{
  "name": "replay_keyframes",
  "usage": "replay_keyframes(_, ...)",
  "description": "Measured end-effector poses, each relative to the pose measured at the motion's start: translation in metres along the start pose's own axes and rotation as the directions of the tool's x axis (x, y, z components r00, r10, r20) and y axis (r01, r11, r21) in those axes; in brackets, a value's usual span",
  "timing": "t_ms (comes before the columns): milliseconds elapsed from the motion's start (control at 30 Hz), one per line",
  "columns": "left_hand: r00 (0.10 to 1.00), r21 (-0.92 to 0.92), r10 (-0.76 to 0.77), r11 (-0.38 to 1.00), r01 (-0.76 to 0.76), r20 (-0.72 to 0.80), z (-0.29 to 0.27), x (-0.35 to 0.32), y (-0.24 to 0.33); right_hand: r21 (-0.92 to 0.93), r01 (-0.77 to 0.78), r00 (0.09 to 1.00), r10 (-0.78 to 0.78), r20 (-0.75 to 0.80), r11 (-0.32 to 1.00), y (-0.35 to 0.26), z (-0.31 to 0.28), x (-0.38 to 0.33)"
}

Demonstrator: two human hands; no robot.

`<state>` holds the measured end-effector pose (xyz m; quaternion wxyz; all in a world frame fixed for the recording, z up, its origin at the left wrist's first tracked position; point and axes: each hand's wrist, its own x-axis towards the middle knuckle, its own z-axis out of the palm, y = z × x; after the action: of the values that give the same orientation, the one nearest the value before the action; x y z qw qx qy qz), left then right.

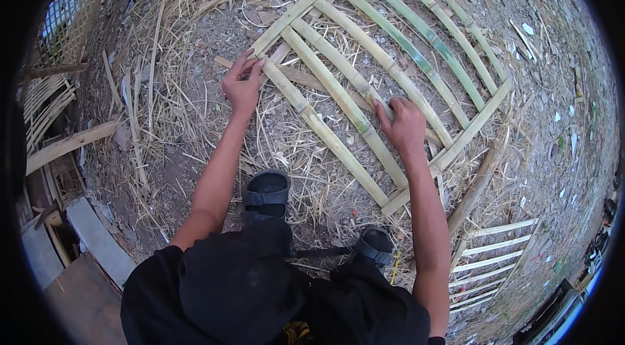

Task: The person constructs a bamboo lattice by arranging thin bamboo strips into a frame and securing them by driving small fasteners through the wood using a thick piece of bamboo as a mallet.

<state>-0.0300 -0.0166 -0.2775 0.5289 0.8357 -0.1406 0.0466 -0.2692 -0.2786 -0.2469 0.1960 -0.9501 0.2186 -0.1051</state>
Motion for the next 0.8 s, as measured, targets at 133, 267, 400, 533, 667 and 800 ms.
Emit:
replay_keyframes(133,0.999,0.038,0.033,0.999,-0.033,0.002,-0.001,0.002,-0.012,-0.047,0.036,0.998,-0.038,-0.049,0.998,-0.003,0.002,-0.007)
replay_keyframes(267,0.998,-0.038,-0.057,0.998,0.056,-0.017,-0.001,-0.001,-0.01,0.04,0.048,0.98,-0.039,-0.197,0.998,-0.01,-0.006,-0.03)
replay_keyframes(400,0.995,-0.112,-0.09,0.989,0.093,0.032,-0.003,-0.003,-0.001,0.103,-0.096,0.952,0.121,-0.283,0.99,-0.011,-0.042,-0.083)
replay_keyframes(533,1.0,-0.009,0.009,1.0,-0.009,-0.006,-0.004,0.0,-0.012,0.043,-0.365,0.885,0.361,-0.295,0.93,0.007,-0.083,-0.153)
replay_keyframes(667,0.994,0.111,0.109,0.988,-0.105,-0.028,-0.007,0.001,-0.011,-0.143,-0.666,0.728,0.597,-0.336,0.732,0.011,-0.117,-0.218)
replay_keyframes(800,0.996,0.002,0.084,0.996,-0.084,0.004,-0.007,0.001,-0.006,-0.287,-0.759,0.65,0.704,-0.287,0.584,0.024,-0.112,-0.281)
